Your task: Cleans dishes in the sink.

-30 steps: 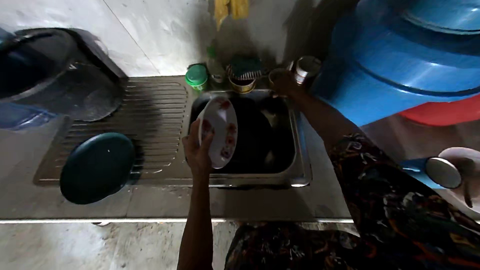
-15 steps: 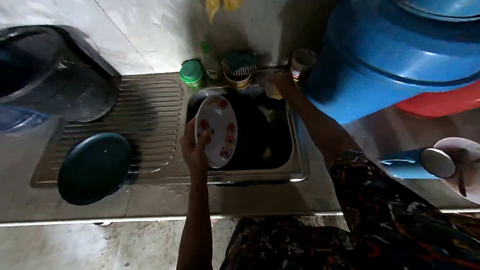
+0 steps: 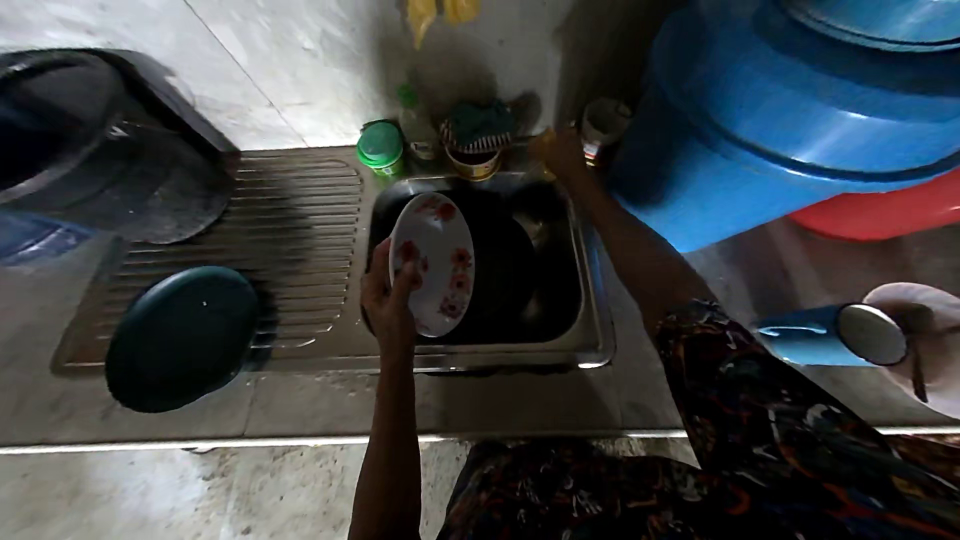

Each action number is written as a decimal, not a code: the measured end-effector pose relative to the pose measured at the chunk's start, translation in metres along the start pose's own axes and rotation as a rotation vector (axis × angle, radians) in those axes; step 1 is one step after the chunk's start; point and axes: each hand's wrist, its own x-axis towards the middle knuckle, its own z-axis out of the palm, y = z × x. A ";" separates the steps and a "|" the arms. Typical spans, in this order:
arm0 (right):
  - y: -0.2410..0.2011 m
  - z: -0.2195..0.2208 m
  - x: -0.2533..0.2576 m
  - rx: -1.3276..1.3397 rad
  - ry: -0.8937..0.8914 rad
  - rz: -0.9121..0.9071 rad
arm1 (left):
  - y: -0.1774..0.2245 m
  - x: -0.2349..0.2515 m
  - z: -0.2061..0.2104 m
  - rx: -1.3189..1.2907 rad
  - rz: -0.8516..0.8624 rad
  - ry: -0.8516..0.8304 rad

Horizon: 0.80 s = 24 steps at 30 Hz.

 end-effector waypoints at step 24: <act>-0.067 0.073 -0.053 -0.575 -0.667 -0.655 | -0.021 -0.015 -0.001 -0.194 -0.437 0.276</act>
